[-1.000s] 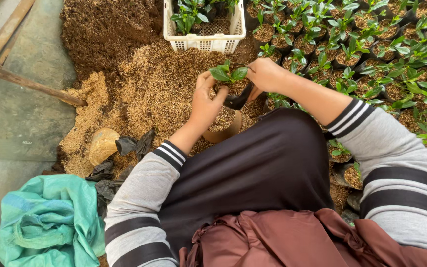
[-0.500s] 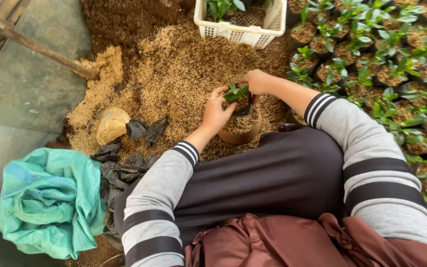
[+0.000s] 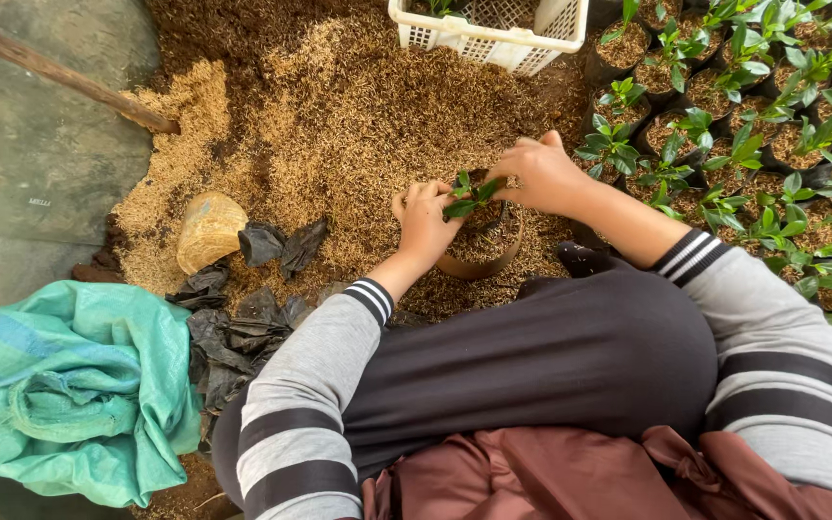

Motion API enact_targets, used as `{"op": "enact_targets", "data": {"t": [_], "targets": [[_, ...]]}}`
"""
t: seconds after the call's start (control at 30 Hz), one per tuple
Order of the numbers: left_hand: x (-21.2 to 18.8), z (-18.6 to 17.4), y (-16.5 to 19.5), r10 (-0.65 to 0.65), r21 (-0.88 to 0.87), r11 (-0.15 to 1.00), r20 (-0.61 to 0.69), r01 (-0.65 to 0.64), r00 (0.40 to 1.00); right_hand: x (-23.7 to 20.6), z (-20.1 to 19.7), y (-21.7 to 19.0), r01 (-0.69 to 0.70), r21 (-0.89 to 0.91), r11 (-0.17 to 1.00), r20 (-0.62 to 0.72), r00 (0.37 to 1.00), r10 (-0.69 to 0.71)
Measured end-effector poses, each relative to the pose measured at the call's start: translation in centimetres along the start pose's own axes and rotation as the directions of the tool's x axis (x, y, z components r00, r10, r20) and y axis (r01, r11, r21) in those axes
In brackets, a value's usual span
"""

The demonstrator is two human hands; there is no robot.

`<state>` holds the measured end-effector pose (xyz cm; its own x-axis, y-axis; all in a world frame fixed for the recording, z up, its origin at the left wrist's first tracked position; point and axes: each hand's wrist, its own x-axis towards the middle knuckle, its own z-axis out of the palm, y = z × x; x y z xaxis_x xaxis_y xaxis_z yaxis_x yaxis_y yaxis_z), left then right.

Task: The person sits on the ground and pots small seedlings into black plastic nursery bags using a brown granular substrate. They place a seedling into a bag, add substrate around the roots, and arrange the finished pots nearby.

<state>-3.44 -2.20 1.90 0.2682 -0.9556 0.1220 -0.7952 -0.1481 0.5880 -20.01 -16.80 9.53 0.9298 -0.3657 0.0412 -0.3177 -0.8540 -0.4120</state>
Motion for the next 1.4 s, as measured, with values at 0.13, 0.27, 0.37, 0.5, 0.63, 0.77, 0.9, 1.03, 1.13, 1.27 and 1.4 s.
{"op": "enact_targets", "data": {"t": [0.13,0.27,0.37,0.5,0.63,0.77,0.9,1.03,1.13,1.27,1.4], "targets": [[0.2,0.7,-0.2,0.058,0.070,0.996,-0.056,-0.054,0.997,0.0,2.3,0.3,0.102,-0.051,0.993,-0.062,0.993,-0.105],[1.0,1.3,-0.2,0.007,0.099,0.995,-0.040,-0.003,0.999,0.7,4.3,1.1,-0.035,-0.116,0.993,0.005,0.999,0.036],[1.9,1.8,-0.2,-0.085,0.068,0.994,0.027,0.083,0.996,1.3,4.9,1.7,-0.095,-0.104,0.990,0.039,0.994,0.100],[3.3,2.4,-1.1,-0.085,0.140,0.987,0.050,0.078,0.995,2.5,5.2,2.1,-0.120,-0.118,0.986,0.095,0.987,0.131],[3.9,3.1,-1.8,-0.076,0.204,0.977,0.049,0.065,0.996,3.1,5.8,2.1,-0.107,-0.186,0.977,0.153,0.979,0.137],[3.6,3.4,-2.0,-0.092,0.170,0.983,0.107,0.073,0.990,2.6,5.7,2.4,-0.089,-0.149,0.985,0.121,0.987,0.107],[2.4,2.3,-2.3,0.077,0.033,0.996,0.063,-0.079,0.995,1.1,4.5,3.9,-0.002,0.138,0.990,0.034,0.999,-0.003],[-0.7,0.1,-2.8,0.294,-0.036,0.955,-0.024,-0.295,0.955,-3.3,4.3,5.2,-0.025,0.599,0.800,-0.140,0.981,0.135],[-1.2,-1.1,-3.2,0.440,-0.037,0.897,-0.024,-0.441,0.898,-5.6,6.3,4.5,-0.017,0.594,0.805,-0.033,0.998,0.045],[0.2,-2.6,-5.4,0.392,-0.123,0.915,0.039,-0.385,0.919,-5.5,10.6,1.9,0.332,0.497,0.802,0.093,0.898,-0.430],[2.6,-4.6,-10.6,-0.019,0.127,0.992,0.149,0.000,0.989,-3.5,12.8,1.4,0.538,0.447,0.715,0.130,0.751,-0.647]]}}
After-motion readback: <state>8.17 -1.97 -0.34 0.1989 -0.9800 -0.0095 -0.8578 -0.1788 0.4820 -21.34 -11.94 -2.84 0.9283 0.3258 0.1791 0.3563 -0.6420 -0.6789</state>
